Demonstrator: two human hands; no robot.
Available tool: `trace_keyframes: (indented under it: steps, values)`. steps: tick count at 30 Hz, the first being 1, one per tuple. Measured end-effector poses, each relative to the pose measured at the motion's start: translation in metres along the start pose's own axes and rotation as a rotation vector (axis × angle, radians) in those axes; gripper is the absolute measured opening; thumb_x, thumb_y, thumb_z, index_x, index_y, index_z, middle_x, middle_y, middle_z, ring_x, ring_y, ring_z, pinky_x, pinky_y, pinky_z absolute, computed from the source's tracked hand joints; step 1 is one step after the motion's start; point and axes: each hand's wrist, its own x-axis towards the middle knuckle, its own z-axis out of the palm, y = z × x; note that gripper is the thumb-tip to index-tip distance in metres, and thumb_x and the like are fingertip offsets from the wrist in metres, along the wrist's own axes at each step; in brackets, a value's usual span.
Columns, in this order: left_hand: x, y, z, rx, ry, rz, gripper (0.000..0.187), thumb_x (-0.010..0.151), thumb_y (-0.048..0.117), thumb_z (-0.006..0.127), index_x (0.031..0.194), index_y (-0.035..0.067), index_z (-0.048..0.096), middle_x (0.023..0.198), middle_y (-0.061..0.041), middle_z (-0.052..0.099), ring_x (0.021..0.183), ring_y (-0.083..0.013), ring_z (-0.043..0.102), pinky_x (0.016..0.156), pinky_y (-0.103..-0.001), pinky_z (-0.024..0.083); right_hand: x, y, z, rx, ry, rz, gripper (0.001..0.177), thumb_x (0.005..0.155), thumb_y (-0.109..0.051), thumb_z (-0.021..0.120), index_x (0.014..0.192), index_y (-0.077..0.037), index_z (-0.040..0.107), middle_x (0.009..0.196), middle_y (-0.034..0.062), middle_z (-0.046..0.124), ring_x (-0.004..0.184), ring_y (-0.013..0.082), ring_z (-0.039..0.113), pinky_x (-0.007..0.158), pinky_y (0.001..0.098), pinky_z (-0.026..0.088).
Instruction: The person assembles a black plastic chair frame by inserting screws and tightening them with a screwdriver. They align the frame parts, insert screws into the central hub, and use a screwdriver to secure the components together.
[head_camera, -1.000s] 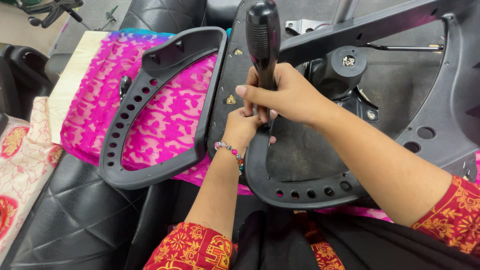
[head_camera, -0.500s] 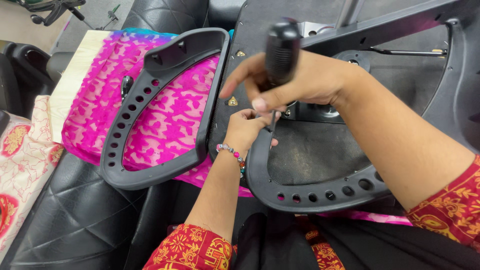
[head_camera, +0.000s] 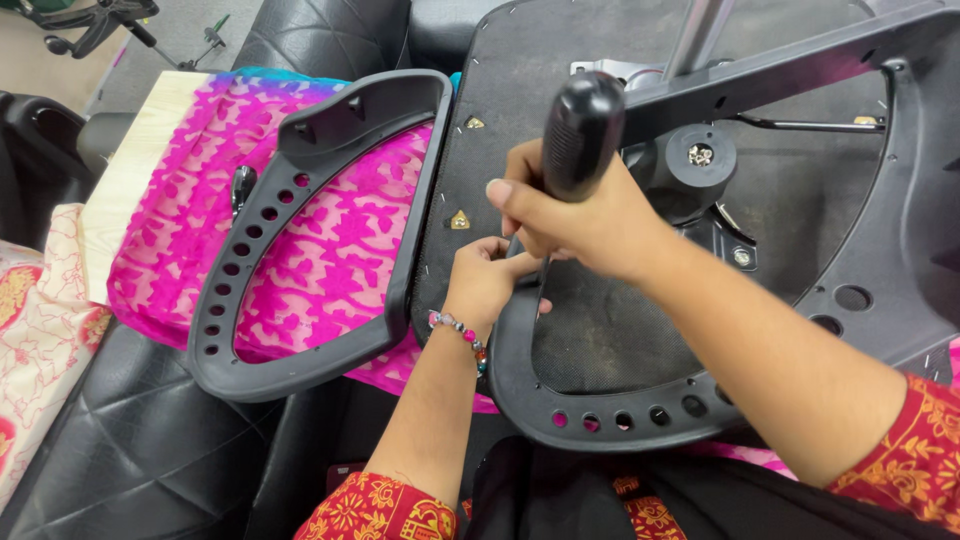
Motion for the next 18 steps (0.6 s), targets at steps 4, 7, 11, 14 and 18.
trace_keyframes:
  steps: [4, 7, 11, 14, 18]
  values:
    - [0.015, -0.015, -0.005, -0.002, -0.046, 0.149, 0.028, 0.083, 0.011, 0.08, 0.098, -0.008, 0.067, 0.087, -0.013, 0.073, 0.065, -0.0208, 0.071, 0.053, -0.032, 0.061, -0.02, 0.008, 0.021, -0.112, 0.242, -0.105, 0.025, 0.097, -0.013, 0.068, 0.076, -0.003, 0.059, 0.059, -0.0004, 0.055, 0.046, 0.004, 0.047, 0.041, 0.0226, 0.037]
    - [0.03, -0.025, -0.004, 0.026, -0.07, 0.341, 0.024, 0.086, 0.01, 0.08, 0.099, -0.008, 0.072, 0.089, -0.012, 0.077, 0.073, -0.0167, 0.072, 0.06, -0.026, 0.058, -0.027, 0.014, 0.039, -0.188, 0.368, -0.255, 0.023, 0.1, -0.011, 0.071, 0.082, -0.002, 0.059, 0.068, -0.0003, 0.056, 0.059, 0.004, 0.051, 0.049, 0.0234, 0.042]
    - [0.016, -0.018, -0.004, -0.029, -0.043, 0.174, 0.023, 0.083, 0.012, 0.079, 0.09, -0.006, 0.066, 0.079, -0.011, 0.072, 0.061, -0.0217, 0.07, 0.049, -0.031, 0.059, -0.017, 0.014, 0.042, -0.154, 0.398, -0.233, 0.016, 0.099, -0.013, 0.072, 0.09, -0.005, 0.061, 0.074, -0.0015, 0.061, 0.063, 0.0052, 0.059, 0.057, 0.0231, 0.048]
    - [-0.007, 0.001, 0.002, -0.057, -0.037, 0.098, 0.025, 0.082, 0.014, 0.079, 0.087, -0.005, 0.064, 0.077, -0.01, 0.069, 0.056, -0.0203, 0.069, 0.045, -0.033, 0.06, -0.006, 0.001, 0.018, -0.082, 0.148, -0.019, 0.015, 0.092, -0.016, 0.073, 0.097, -0.007, 0.064, 0.072, -0.0017, 0.061, 0.06, 0.006, 0.056, 0.052, 0.0233, 0.044]
    - [-0.025, 0.021, 0.011, 0.028, 0.028, 0.043, 0.03, 0.081, 0.015, 0.085, 0.087, -0.005, 0.062, 0.076, -0.014, 0.066, 0.05, -0.0224, 0.066, 0.044, -0.032, 0.056, 0.004, -0.012, -0.018, 0.08, -0.28, 0.115, 0.032, 0.087, -0.014, 0.073, 0.113, 0.002, 0.067, 0.093, -0.0029, 0.068, 0.08, 0.007, 0.063, 0.069, 0.0251, 0.051]
